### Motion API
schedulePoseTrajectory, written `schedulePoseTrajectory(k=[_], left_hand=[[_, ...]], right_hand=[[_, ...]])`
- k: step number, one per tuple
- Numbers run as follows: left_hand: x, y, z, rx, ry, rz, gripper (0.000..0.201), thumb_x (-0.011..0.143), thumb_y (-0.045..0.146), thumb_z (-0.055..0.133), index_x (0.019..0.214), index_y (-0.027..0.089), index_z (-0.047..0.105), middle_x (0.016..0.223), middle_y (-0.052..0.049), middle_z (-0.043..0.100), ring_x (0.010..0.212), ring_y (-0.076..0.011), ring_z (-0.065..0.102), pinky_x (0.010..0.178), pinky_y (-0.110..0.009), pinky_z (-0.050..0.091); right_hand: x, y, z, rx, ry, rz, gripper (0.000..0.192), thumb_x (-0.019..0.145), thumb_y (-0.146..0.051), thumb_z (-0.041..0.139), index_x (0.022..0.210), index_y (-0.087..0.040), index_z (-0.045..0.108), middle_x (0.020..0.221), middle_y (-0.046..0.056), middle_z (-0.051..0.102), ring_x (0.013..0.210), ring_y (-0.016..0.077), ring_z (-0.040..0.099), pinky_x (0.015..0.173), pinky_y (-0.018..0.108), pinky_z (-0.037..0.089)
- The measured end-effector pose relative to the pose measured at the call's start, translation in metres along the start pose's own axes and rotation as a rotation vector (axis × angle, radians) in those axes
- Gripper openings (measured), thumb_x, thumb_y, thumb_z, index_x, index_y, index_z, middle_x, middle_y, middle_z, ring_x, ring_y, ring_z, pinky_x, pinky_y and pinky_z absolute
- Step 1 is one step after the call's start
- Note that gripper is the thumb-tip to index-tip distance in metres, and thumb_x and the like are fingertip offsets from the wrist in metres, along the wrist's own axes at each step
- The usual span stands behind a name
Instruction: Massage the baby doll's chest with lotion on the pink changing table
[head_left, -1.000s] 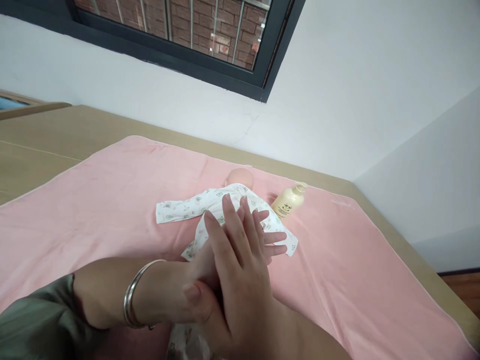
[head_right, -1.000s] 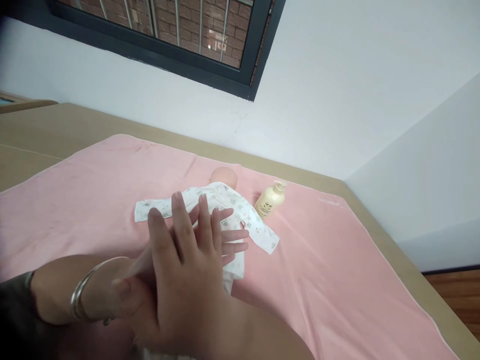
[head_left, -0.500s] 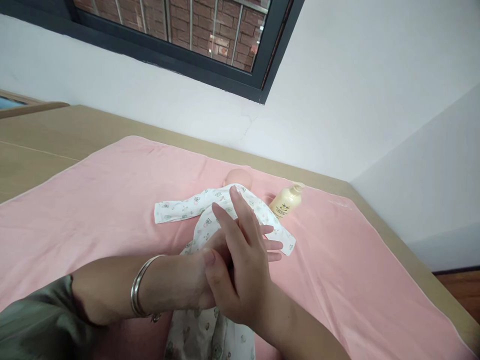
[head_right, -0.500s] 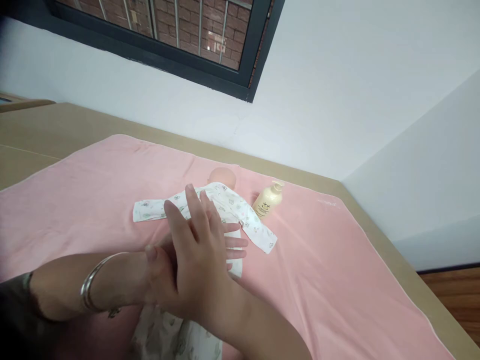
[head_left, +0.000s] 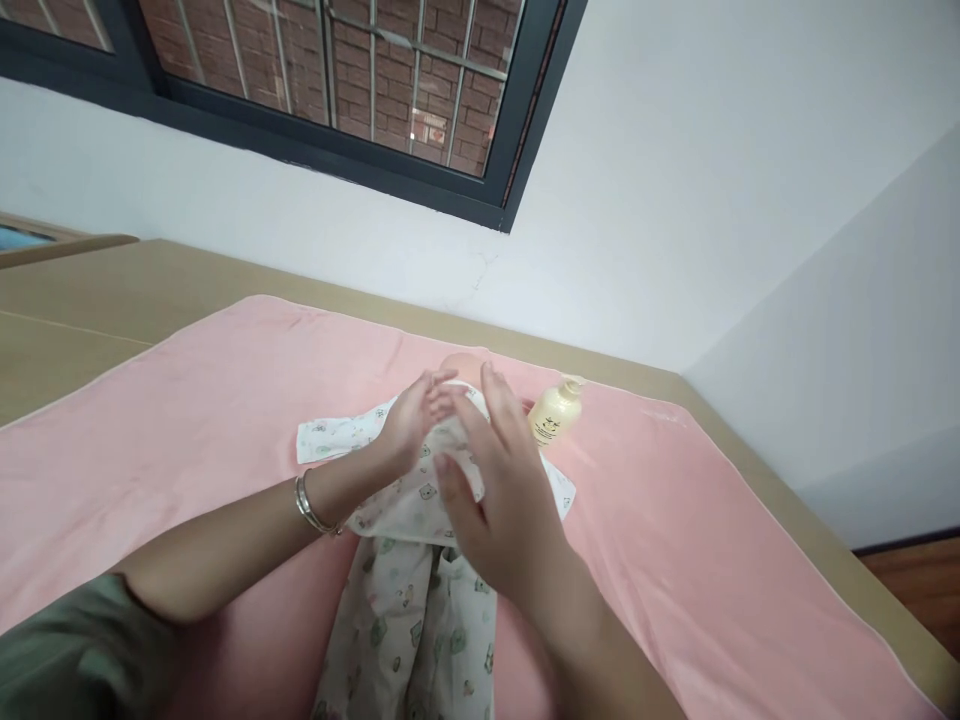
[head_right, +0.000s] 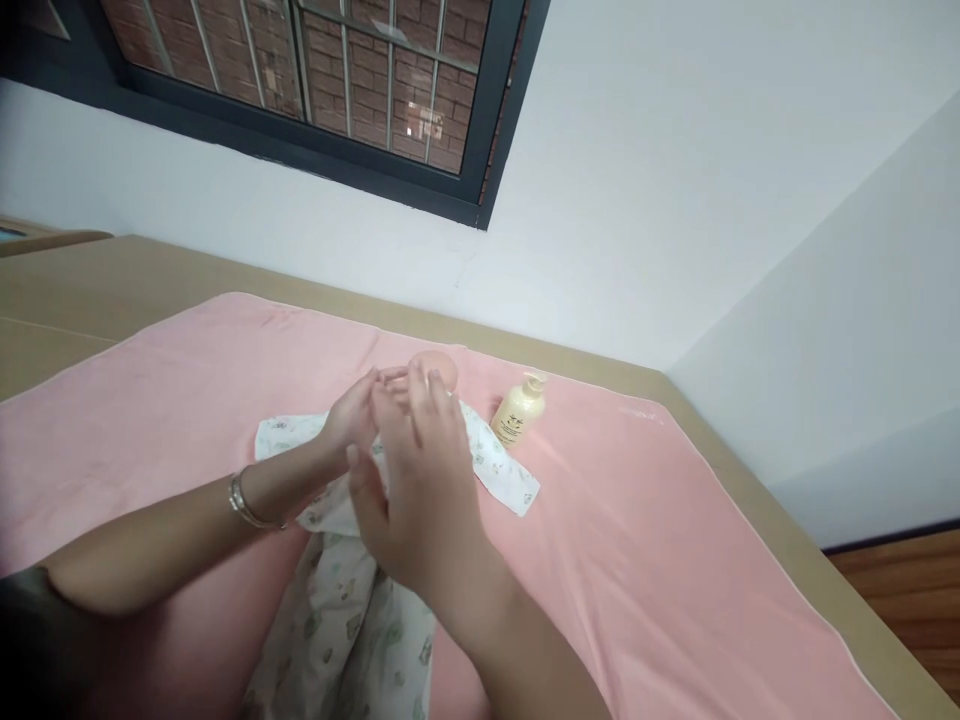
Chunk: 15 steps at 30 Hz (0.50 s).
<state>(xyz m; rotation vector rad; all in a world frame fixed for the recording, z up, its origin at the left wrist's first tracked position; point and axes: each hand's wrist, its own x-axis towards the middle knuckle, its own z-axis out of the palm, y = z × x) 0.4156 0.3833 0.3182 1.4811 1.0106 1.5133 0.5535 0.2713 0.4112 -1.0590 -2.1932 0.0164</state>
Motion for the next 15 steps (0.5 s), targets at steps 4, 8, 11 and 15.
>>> schedulePoseTrajectory(k=[4, 8, 11, 15], left_hand=[[0.002, -0.021, -0.008, 0.191, 0.066, 0.121, 0.053, 0.104, 0.050, 0.034, 0.133, 0.015, 0.061, 0.140, -0.015, 0.066, 0.135, -0.0284, 0.059, 0.120, -0.051, 0.043], [0.004, -0.044, -0.008, 0.401, 0.058, 0.121, 0.051, 0.102, 0.043, 0.035, 0.133, 0.014, 0.063, 0.142, -0.015, 0.064, 0.139, -0.0288, 0.054, 0.124, -0.052, 0.036], [0.003, -0.054, -0.009, 0.432, 0.074, 0.138, 0.049, 0.101, 0.040, 0.036, 0.134, 0.016, 0.063, 0.142, -0.013, 0.065, 0.137, -0.0278, 0.056, 0.123, -0.052, 0.038], [-0.008, -0.063, -0.013, 0.431, 0.095, 0.136, 0.049, 0.100, 0.037, 0.036, 0.132, 0.016, 0.067, 0.139, -0.013, 0.068, 0.134, -0.0271, 0.059, 0.122, -0.051, 0.041]], right_hand=[[0.004, 0.025, -0.020, 0.006, 0.045, 0.146, 0.048, 0.107, -0.040, 0.044, 0.152, -0.025, 0.048, 0.167, 0.010, 0.031, 0.155, 0.0314, 0.031, 0.122, 0.061, 0.033], [0.016, 0.052, -0.008, 0.004, -0.037, 0.340, 0.050, 0.104, -0.035, 0.046, 0.151, -0.020, 0.052, 0.165, 0.013, 0.035, 0.153, 0.0325, 0.034, 0.122, 0.058, 0.034], [0.020, 0.059, 0.023, -0.026, -0.158, 0.345, 0.051, 0.102, -0.021, 0.040, 0.149, -0.008, 0.053, 0.160, 0.019, 0.042, 0.151, 0.0309, 0.037, 0.126, 0.054, 0.030], [0.013, 0.053, 0.069, -0.023, -0.283, 0.173, 0.057, 0.099, -0.013, 0.033, 0.153, 0.000, 0.045, 0.161, 0.019, 0.040, 0.154, 0.0271, 0.031, 0.129, 0.047, 0.028]])
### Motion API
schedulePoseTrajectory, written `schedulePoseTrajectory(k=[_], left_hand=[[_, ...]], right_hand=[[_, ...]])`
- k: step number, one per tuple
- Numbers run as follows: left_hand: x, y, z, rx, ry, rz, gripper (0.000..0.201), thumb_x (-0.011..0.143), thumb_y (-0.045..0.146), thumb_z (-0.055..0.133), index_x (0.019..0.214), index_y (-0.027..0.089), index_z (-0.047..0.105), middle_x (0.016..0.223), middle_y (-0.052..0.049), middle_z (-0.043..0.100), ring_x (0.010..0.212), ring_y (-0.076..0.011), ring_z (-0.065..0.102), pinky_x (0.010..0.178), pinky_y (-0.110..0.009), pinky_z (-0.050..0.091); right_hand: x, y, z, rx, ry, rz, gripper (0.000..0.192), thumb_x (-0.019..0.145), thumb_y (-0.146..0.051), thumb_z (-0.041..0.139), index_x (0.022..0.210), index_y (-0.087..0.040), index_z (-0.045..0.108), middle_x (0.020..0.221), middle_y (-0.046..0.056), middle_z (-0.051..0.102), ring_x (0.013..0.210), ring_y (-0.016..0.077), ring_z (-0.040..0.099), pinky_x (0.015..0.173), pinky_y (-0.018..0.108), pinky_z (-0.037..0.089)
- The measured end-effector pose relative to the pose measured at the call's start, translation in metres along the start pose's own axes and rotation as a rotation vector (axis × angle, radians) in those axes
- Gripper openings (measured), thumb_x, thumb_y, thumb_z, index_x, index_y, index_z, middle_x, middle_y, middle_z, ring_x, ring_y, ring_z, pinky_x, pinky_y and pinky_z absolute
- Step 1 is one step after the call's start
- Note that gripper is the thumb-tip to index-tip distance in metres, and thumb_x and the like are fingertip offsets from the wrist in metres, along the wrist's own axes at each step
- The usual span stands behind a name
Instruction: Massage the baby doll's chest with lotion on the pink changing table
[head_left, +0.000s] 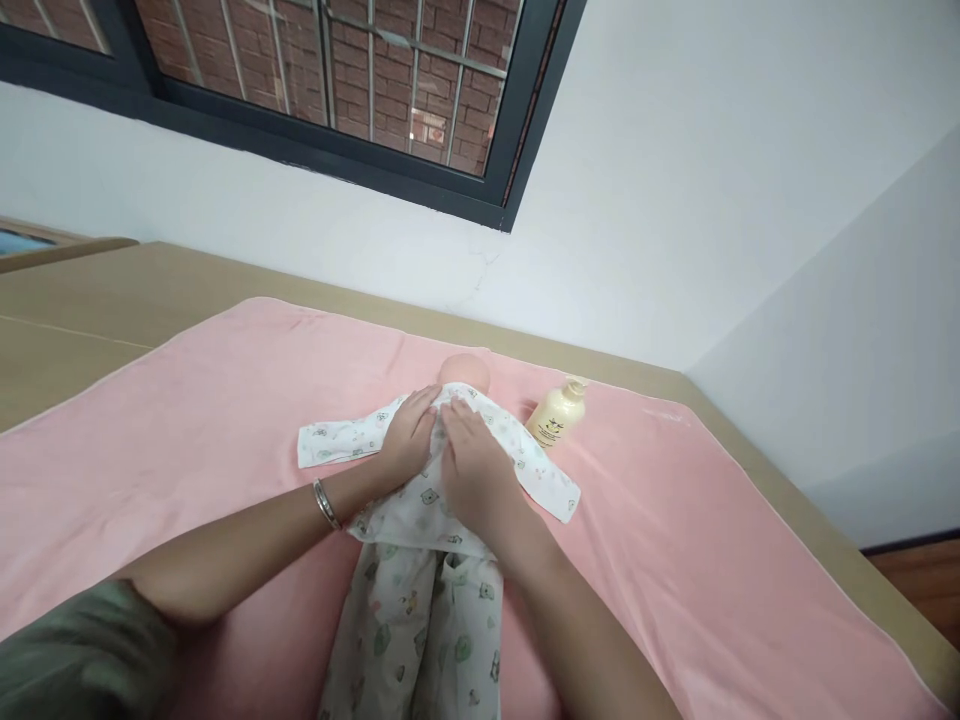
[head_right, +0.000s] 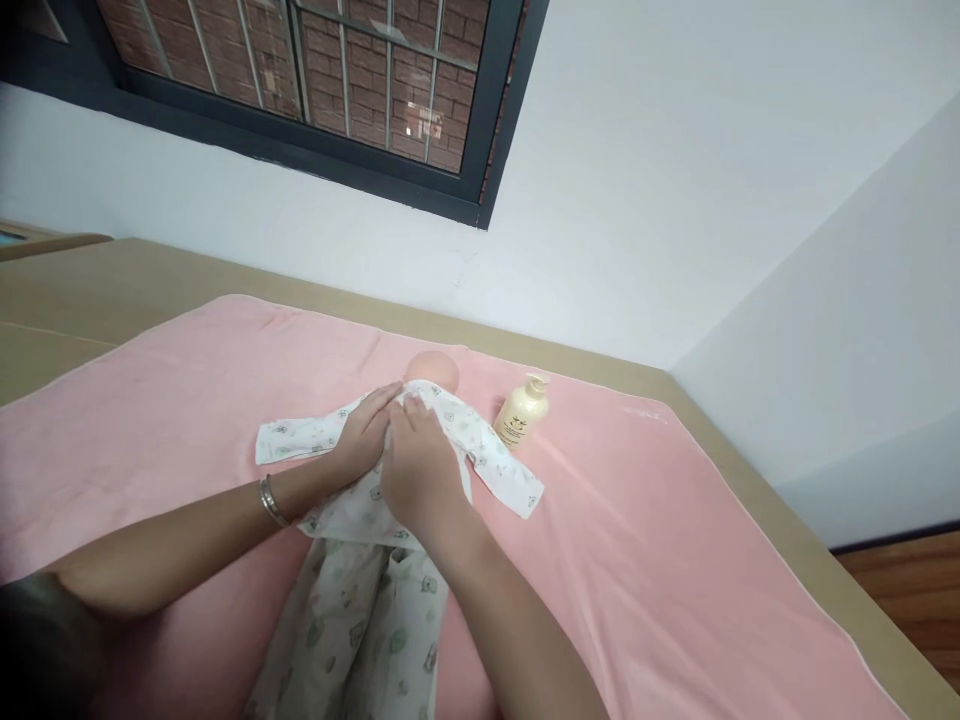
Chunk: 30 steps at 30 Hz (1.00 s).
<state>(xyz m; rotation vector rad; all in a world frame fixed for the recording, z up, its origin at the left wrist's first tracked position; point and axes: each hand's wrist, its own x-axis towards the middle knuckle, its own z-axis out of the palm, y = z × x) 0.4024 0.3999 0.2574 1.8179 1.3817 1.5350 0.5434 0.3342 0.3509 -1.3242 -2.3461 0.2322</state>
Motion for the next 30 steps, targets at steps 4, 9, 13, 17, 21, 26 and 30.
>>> schedulePoseTrajectory(k=[4, 9, 13, 17, 21, 26, 30], left_hand=[[-0.008, -0.008, -0.002, 0.016, -0.025, 0.041, 0.048, 0.100, 0.037, 0.037, 0.129, 0.018, 0.070, 0.139, -0.012, 0.068, 0.134, -0.0271, 0.061, 0.124, -0.053, 0.038], [-0.006, -0.013, 0.000, 0.079, -0.036, 0.097, 0.046, 0.098, 0.034, 0.039, 0.127, 0.019, 0.072, 0.138, -0.011, 0.069, 0.133, -0.0265, 0.062, 0.124, -0.055, 0.038], [-0.005, -0.013, 0.000, 0.090, -0.043, 0.120, 0.044, 0.097, 0.030, 0.041, 0.127, 0.022, 0.072, 0.138, -0.008, 0.070, 0.133, -0.0259, 0.062, 0.124, -0.057, 0.037], [-0.006, -0.011, -0.001, 0.081, -0.023, 0.108, 0.041, 0.097, 0.033, 0.044, 0.124, 0.024, 0.074, 0.135, -0.007, 0.071, 0.132, -0.0265, 0.063, 0.123, -0.057, 0.039], [-0.008, -0.010, -0.003, 0.067, -0.039, 0.087, 0.043, 0.098, 0.036, 0.043, 0.127, 0.021, 0.073, 0.138, -0.009, 0.069, 0.134, -0.0272, 0.061, 0.123, -0.056, 0.040], [-0.009, -0.009, -0.003, 0.046, -0.038, 0.087, 0.047, 0.101, 0.039, 0.039, 0.131, 0.020, 0.070, 0.140, -0.010, 0.068, 0.134, -0.0263, 0.061, 0.123, -0.054, 0.040], [-0.009, -0.009, -0.002, 0.031, -0.021, 0.089, 0.046, 0.102, 0.039, 0.037, 0.130, 0.022, 0.070, 0.137, -0.009, 0.070, 0.133, -0.0252, 0.062, 0.123, -0.052, 0.041]], right_hand=[[0.006, 0.009, 0.025, -0.038, -0.045, 0.002, 0.056, 0.103, -0.017, 0.030, 0.154, 0.000, 0.045, 0.162, 0.018, 0.038, 0.157, 0.0270, 0.026, 0.130, 0.048, 0.022], [0.021, 0.040, 0.030, -0.007, -0.028, 0.109, 0.055, 0.107, -0.024, 0.025, 0.155, -0.009, 0.046, 0.163, 0.013, 0.038, 0.157, 0.0233, 0.024, 0.130, 0.050, 0.018], [0.023, 0.049, 0.028, 0.029, -0.020, 0.192, 0.056, 0.109, -0.028, 0.022, 0.159, -0.010, 0.040, 0.165, 0.012, 0.034, 0.158, 0.0240, 0.022, 0.129, 0.050, 0.020], [0.016, 0.035, 0.029, -0.055, -0.054, 0.216, 0.056, 0.110, -0.030, 0.022, 0.160, -0.010, 0.038, 0.167, 0.011, 0.029, 0.158, 0.0297, 0.019, 0.129, 0.055, 0.018], [0.008, 0.017, 0.032, -0.161, -0.063, 0.196, 0.055, 0.110, -0.033, 0.025, 0.158, -0.013, 0.043, 0.168, 0.010, 0.029, 0.158, 0.0354, 0.015, 0.128, 0.059, 0.017], [0.009, 0.016, 0.032, -0.129, -0.065, 0.220, 0.053, 0.111, -0.035, 0.025, 0.156, -0.019, 0.046, 0.166, 0.007, 0.034, 0.158, 0.0336, 0.017, 0.127, 0.060, 0.019], [0.013, 0.024, 0.031, -0.070, -0.041, 0.228, 0.055, 0.111, -0.037, 0.020, 0.155, -0.021, 0.048, 0.167, 0.003, 0.033, 0.158, 0.0331, 0.019, 0.128, 0.060, 0.018]])
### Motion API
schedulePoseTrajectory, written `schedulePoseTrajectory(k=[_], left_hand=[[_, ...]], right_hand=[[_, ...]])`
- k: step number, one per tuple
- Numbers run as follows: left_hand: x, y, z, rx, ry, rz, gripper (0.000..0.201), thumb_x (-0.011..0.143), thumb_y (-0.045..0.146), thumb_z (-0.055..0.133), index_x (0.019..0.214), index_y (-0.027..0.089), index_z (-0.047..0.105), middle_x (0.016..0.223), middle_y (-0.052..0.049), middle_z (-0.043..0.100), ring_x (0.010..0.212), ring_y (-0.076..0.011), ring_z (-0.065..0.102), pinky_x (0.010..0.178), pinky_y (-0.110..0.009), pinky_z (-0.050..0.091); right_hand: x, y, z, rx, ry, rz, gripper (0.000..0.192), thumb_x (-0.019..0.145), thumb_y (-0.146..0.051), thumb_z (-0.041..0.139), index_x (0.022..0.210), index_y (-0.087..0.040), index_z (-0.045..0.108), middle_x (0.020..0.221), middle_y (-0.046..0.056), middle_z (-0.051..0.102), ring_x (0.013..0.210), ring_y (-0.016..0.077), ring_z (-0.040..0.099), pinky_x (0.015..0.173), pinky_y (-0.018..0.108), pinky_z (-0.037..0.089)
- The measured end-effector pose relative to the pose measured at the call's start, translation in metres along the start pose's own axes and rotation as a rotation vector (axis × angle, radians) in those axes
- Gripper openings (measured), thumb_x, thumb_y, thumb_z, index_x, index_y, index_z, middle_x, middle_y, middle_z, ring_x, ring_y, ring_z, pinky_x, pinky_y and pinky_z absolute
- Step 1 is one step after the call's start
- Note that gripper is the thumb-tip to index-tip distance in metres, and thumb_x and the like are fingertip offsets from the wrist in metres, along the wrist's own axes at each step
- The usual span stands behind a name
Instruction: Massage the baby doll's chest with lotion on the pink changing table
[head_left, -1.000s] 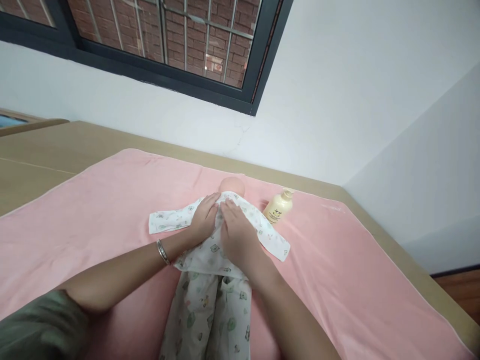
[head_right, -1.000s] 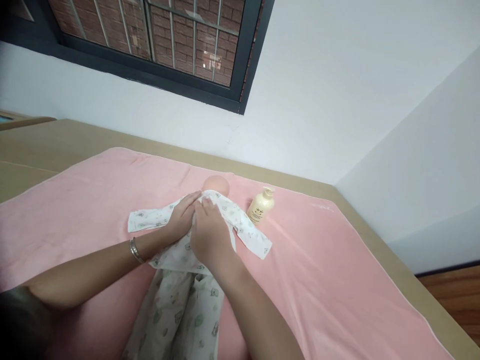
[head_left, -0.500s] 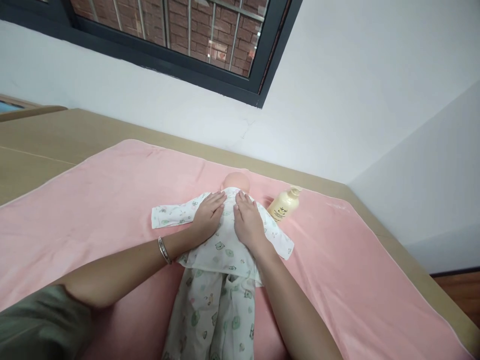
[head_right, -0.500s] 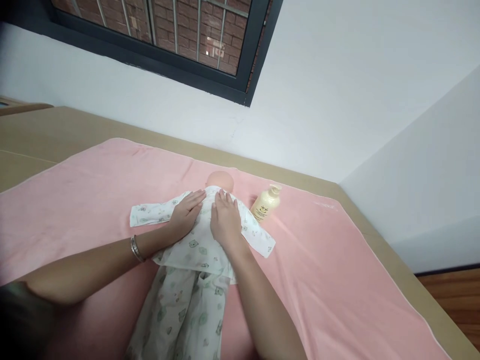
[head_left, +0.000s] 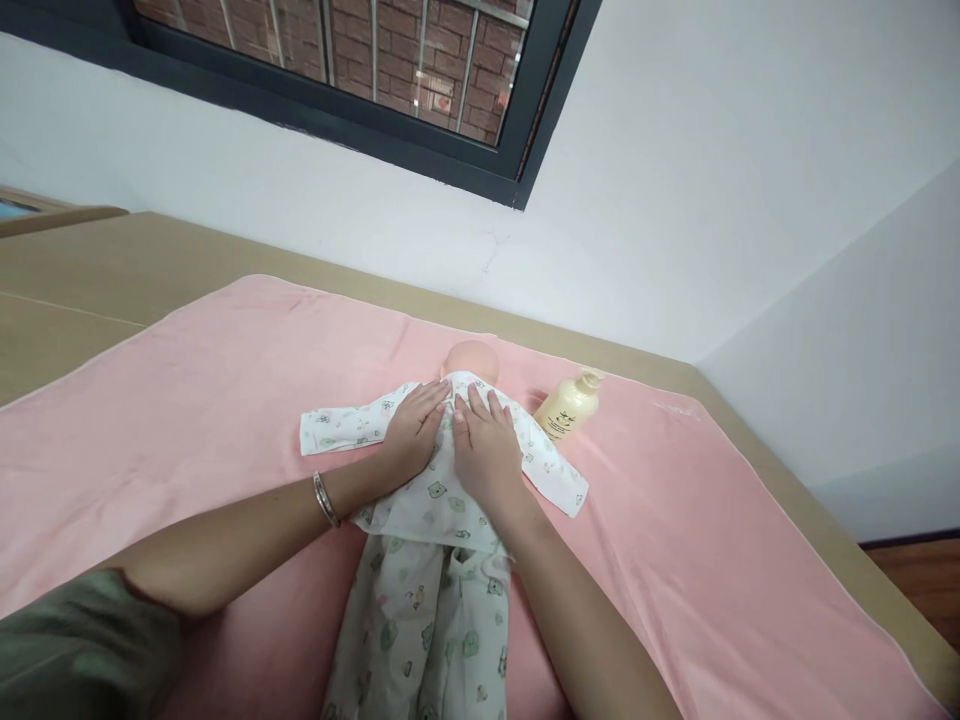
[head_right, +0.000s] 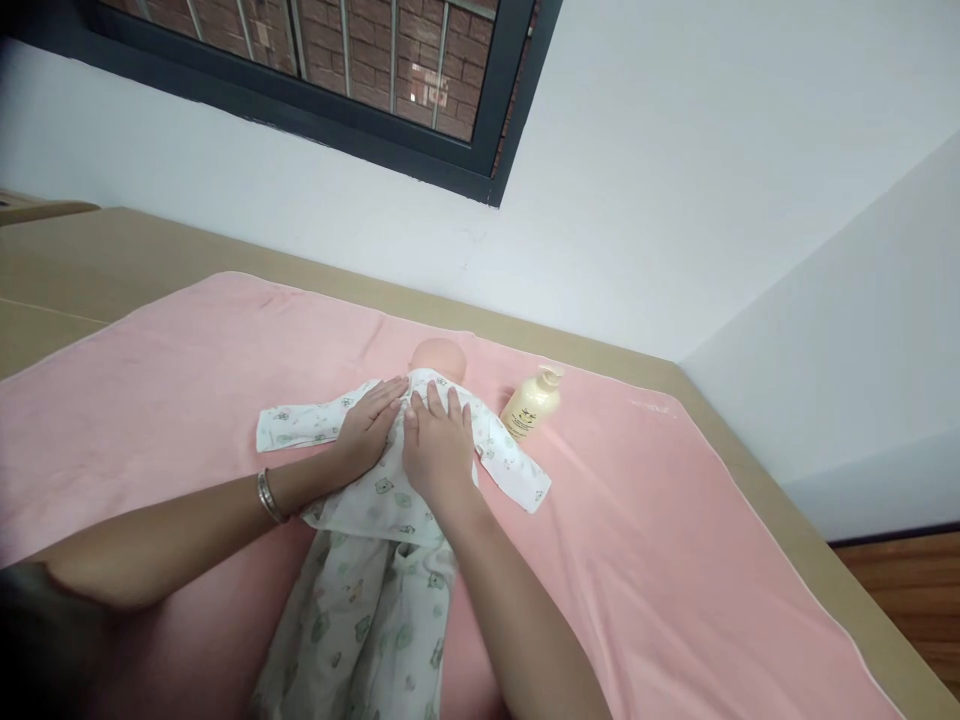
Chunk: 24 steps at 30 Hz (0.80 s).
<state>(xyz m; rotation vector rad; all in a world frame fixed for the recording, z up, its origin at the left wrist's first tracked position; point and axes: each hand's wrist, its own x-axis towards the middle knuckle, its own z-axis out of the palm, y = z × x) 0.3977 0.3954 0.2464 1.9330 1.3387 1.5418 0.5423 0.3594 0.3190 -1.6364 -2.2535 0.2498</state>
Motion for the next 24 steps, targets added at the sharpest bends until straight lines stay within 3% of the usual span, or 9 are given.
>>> schedulePoseTrajectory(k=[6, 10, 12, 16, 20, 24], left_hand=[[-0.001, -0.001, 0.000, -0.006, -0.007, 0.025, 0.048, 0.101, 0.036, 0.035, 0.133, 0.022, 0.068, 0.139, -0.008, 0.069, 0.135, -0.0247, 0.060, 0.125, -0.052, 0.038], [-0.001, 0.000, -0.001, 0.006, -0.006, 0.046, 0.050, 0.102, 0.035, 0.032, 0.136, 0.019, 0.065, 0.141, -0.009, 0.068, 0.137, -0.0249, 0.058, 0.125, -0.051, 0.036], [-0.001, 0.001, -0.001, 0.017, -0.009, 0.046, 0.051, 0.102, 0.036, 0.032, 0.137, 0.018, 0.064, 0.141, -0.011, 0.067, 0.137, -0.0255, 0.058, 0.125, -0.051, 0.036], [-0.002, 0.002, -0.001, 0.040, -0.018, 0.033, 0.052, 0.103, 0.038, 0.030, 0.139, 0.019, 0.062, 0.143, -0.010, 0.066, 0.138, -0.0255, 0.056, 0.125, -0.050, 0.037], [-0.003, -0.001, 0.000, 0.050, -0.012, 0.060, 0.052, 0.104, 0.039, 0.029, 0.138, 0.018, 0.063, 0.141, -0.010, 0.067, 0.137, -0.0255, 0.057, 0.125, -0.050, 0.037], [-0.002, -0.003, 0.000, 0.081, -0.022, 0.078, 0.051, 0.104, 0.037, 0.029, 0.137, 0.019, 0.063, 0.141, -0.010, 0.067, 0.136, -0.0244, 0.059, 0.124, -0.050, 0.038]], right_hand=[[0.007, 0.009, -0.004, 0.038, -0.034, -0.031, 0.053, 0.110, -0.035, 0.025, 0.157, -0.023, 0.047, 0.167, 0.004, 0.031, 0.158, 0.0333, 0.020, 0.127, 0.061, 0.017], [0.014, 0.021, -0.006, 0.095, -0.019, -0.022, 0.053, 0.108, -0.028, 0.026, 0.157, -0.020, 0.046, 0.166, 0.008, 0.034, 0.157, 0.0281, 0.025, 0.128, 0.055, 0.018], [0.016, 0.023, -0.007, 0.099, 0.007, 0.030, 0.054, 0.107, -0.026, 0.026, 0.157, -0.015, 0.046, 0.164, 0.012, 0.037, 0.156, 0.0270, 0.028, 0.128, 0.053, 0.019], [0.009, 0.012, -0.005, -0.059, 0.042, 0.169, 0.055, 0.107, -0.025, 0.028, 0.155, -0.003, 0.043, 0.159, 0.023, 0.041, 0.152, 0.0341, 0.034, 0.126, 0.055, 0.025], [-0.002, -0.004, 0.000, -0.154, 0.039, -0.004, 0.055, 0.106, -0.021, 0.030, 0.155, -0.001, 0.043, 0.162, 0.022, 0.037, 0.156, 0.0352, 0.026, 0.128, 0.055, 0.020], [0.005, 0.007, -0.001, -0.056, -0.049, -0.148, 0.054, 0.106, -0.023, 0.029, 0.157, -0.009, 0.044, 0.166, 0.013, 0.034, 0.158, 0.0299, 0.019, 0.129, 0.054, 0.016]])
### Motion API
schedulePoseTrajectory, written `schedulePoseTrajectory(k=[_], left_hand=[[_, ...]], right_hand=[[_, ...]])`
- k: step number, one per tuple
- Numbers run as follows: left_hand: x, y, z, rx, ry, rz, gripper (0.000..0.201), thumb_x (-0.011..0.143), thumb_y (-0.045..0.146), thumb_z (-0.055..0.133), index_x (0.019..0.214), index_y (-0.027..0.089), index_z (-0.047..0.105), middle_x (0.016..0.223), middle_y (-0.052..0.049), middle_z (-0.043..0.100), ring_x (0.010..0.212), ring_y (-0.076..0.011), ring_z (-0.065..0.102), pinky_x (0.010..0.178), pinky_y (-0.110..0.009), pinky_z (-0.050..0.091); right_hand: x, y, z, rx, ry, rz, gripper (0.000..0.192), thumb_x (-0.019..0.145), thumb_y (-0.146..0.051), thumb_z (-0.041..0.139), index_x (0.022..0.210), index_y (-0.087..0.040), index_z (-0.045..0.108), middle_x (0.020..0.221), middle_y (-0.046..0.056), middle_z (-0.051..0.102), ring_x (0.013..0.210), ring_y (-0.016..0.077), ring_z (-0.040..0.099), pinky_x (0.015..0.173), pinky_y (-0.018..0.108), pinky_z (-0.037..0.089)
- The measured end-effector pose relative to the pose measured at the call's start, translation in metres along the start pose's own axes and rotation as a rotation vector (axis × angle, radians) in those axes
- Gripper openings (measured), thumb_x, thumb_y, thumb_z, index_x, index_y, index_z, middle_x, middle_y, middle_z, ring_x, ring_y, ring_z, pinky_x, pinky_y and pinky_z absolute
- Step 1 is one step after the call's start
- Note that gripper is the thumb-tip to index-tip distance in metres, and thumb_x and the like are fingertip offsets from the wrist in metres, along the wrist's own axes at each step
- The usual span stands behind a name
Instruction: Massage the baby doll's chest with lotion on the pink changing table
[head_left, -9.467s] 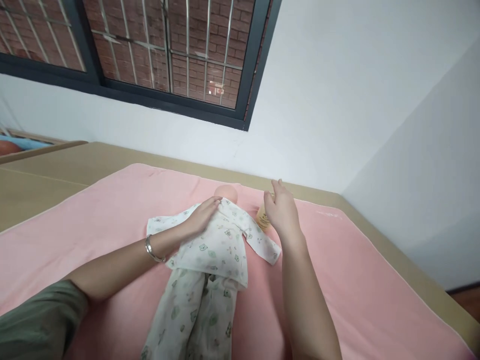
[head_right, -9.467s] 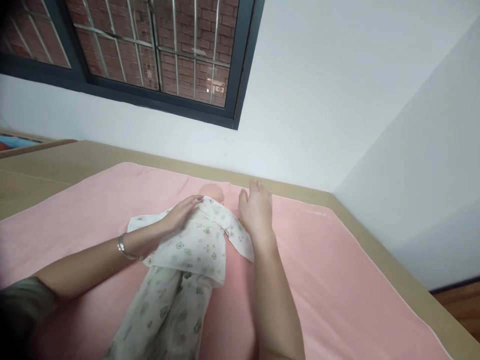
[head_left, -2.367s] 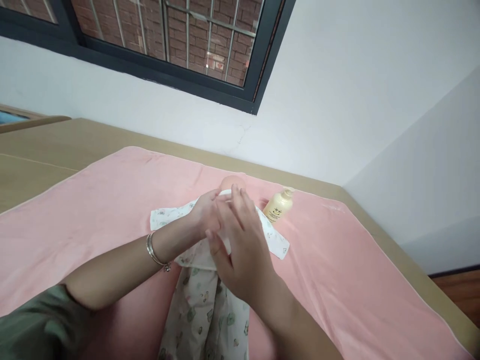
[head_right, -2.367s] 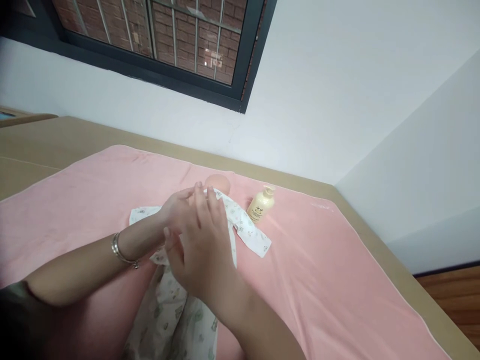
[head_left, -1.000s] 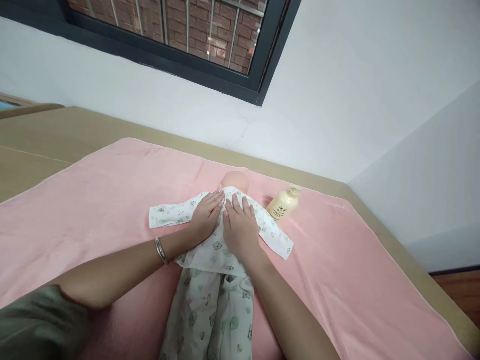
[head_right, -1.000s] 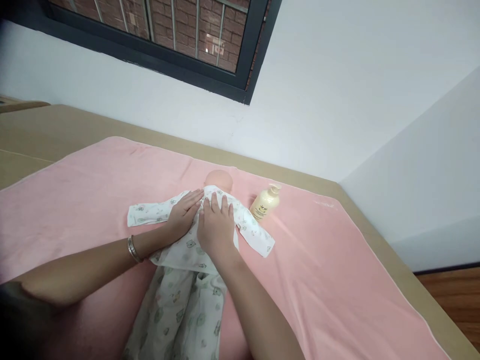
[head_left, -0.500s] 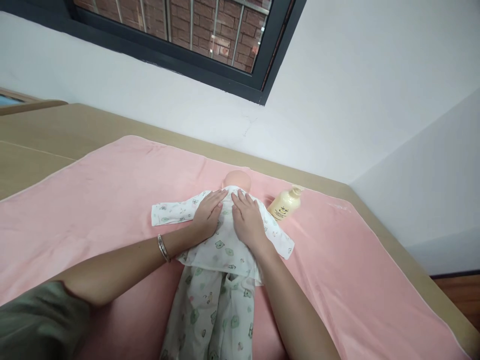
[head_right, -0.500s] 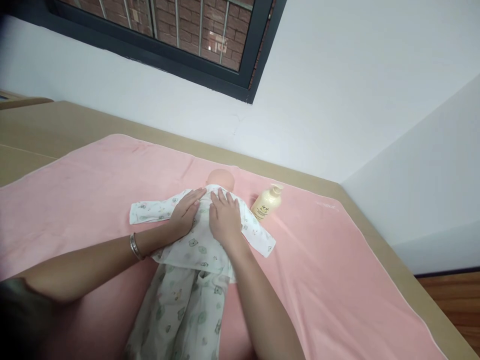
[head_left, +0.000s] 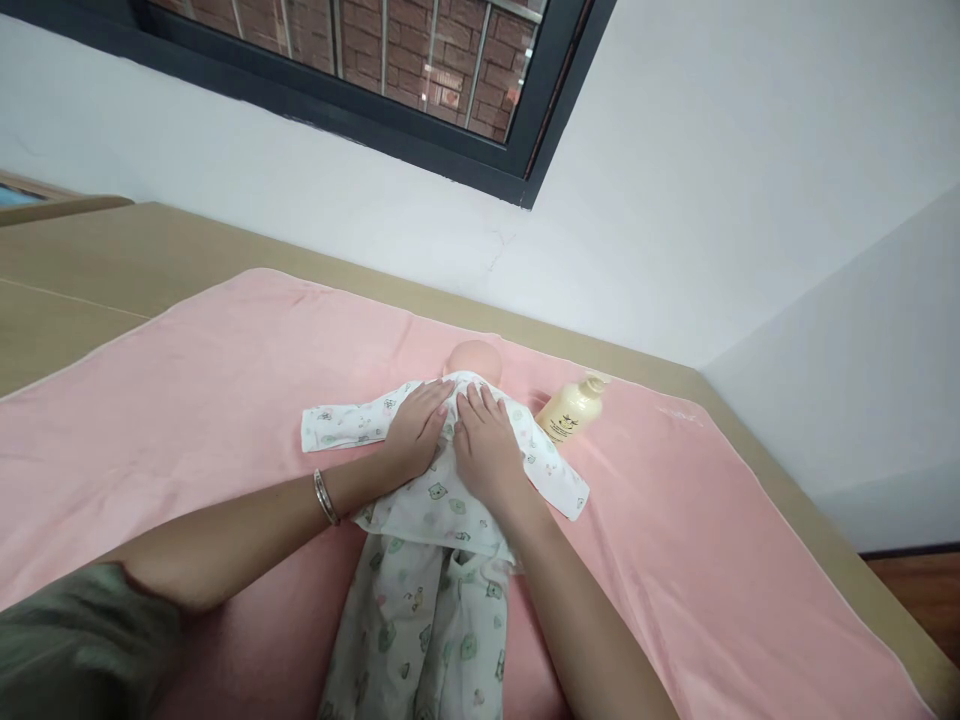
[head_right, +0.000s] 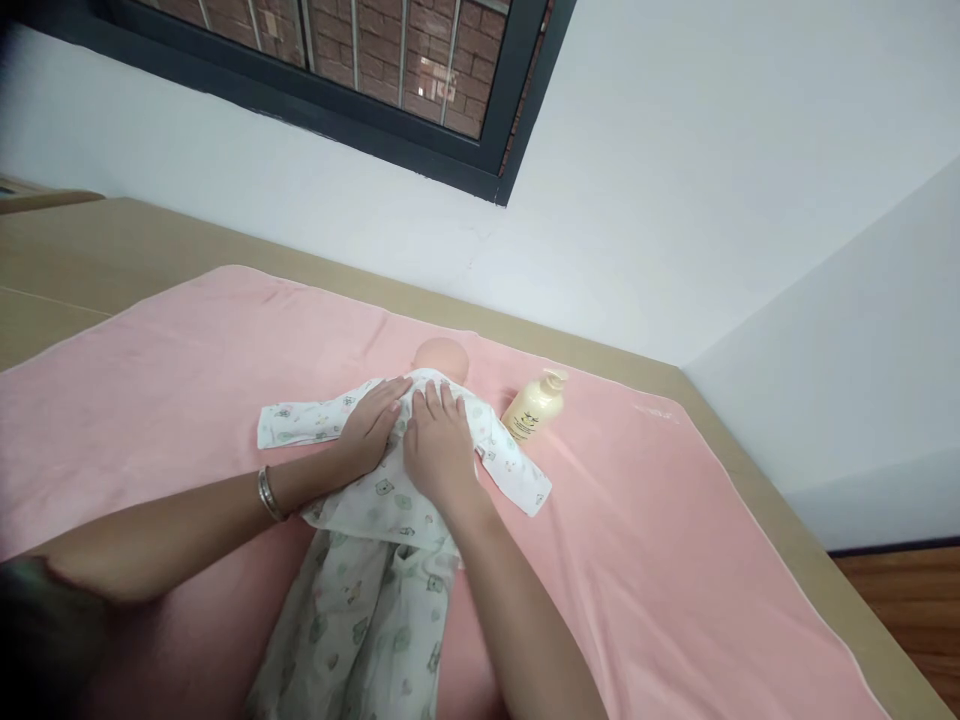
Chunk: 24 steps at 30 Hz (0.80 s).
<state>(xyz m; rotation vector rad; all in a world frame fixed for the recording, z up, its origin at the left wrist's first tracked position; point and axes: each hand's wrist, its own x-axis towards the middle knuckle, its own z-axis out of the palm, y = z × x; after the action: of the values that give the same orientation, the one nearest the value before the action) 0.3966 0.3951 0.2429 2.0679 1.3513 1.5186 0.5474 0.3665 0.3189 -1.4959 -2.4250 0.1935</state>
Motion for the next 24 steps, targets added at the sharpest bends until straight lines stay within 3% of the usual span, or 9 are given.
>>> schedulePoseTrajectory(k=[3, 6, 11, 16, 20, 24], left_hand=[[0.001, 0.002, -0.001, 0.022, -0.011, 0.003, 0.051, 0.104, 0.036, 0.029, 0.137, 0.018, 0.063, 0.141, -0.011, 0.067, 0.136, -0.0246, 0.059, 0.124, -0.051, 0.039], [0.003, 0.004, -0.002, 0.043, -0.029, -0.004, 0.050, 0.103, 0.035, 0.031, 0.136, 0.016, 0.063, 0.142, -0.011, 0.067, 0.136, -0.0254, 0.058, 0.124, -0.051, 0.039], [0.003, 0.006, -0.003, 0.063, -0.043, -0.018, 0.049, 0.100, 0.035, 0.036, 0.135, 0.016, 0.064, 0.141, -0.012, 0.067, 0.136, -0.0263, 0.058, 0.123, -0.051, 0.040], [0.003, 0.005, -0.005, 0.083, -0.071, 0.007, 0.051, 0.097, 0.033, 0.037, 0.137, 0.013, 0.061, 0.145, -0.014, 0.064, 0.138, -0.0273, 0.056, 0.124, -0.052, 0.037], [0.003, 0.004, -0.007, 0.120, -0.125, 0.019, 0.054, 0.094, 0.033, 0.040, 0.142, 0.013, 0.057, 0.151, -0.015, 0.058, 0.144, -0.0277, 0.049, 0.126, -0.052, 0.033], [0.004, 0.008, -0.008, 0.176, -0.168, 0.002, 0.057, 0.090, 0.031, 0.042, 0.141, 0.011, 0.057, 0.153, -0.016, 0.055, 0.146, -0.0297, 0.045, 0.126, -0.054, 0.030]], right_hand=[[0.009, 0.024, -0.003, 0.097, -0.016, 0.052, 0.055, 0.109, -0.034, 0.030, 0.159, -0.015, 0.041, 0.168, 0.009, 0.029, 0.158, 0.0277, 0.019, 0.129, 0.053, 0.016], [0.013, 0.037, -0.005, 0.109, -0.003, 0.191, 0.060, 0.109, -0.040, 0.031, 0.161, -0.009, 0.035, 0.167, 0.015, 0.028, 0.157, 0.0293, 0.022, 0.128, 0.050, 0.019], [0.004, 0.013, -0.008, -0.055, -0.008, 0.311, 0.059, 0.109, -0.031, 0.030, 0.158, 0.001, 0.036, 0.163, 0.023, 0.034, 0.155, 0.0334, 0.028, 0.128, 0.049, 0.019], [-0.008, -0.017, -0.015, -0.052, -0.104, 0.276, 0.064, 0.106, -0.032, 0.036, 0.162, 0.000, 0.028, 0.168, 0.022, 0.022, 0.158, 0.0342, 0.018, 0.129, 0.048, 0.017], [-0.003, -0.006, -0.015, 0.063, -0.109, 0.313, 0.066, 0.104, -0.032, 0.036, 0.162, -0.001, 0.028, 0.169, 0.020, 0.022, 0.158, 0.0324, 0.018, 0.129, 0.046, 0.018], [0.009, 0.016, -0.011, 0.081, -0.031, 0.337, 0.063, 0.103, -0.033, 0.036, 0.157, 0.000, 0.038, 0.164, 0.022, 0.033, 0.155, 0.0336, 0.027, 0.127, 0.046, 0.021]])
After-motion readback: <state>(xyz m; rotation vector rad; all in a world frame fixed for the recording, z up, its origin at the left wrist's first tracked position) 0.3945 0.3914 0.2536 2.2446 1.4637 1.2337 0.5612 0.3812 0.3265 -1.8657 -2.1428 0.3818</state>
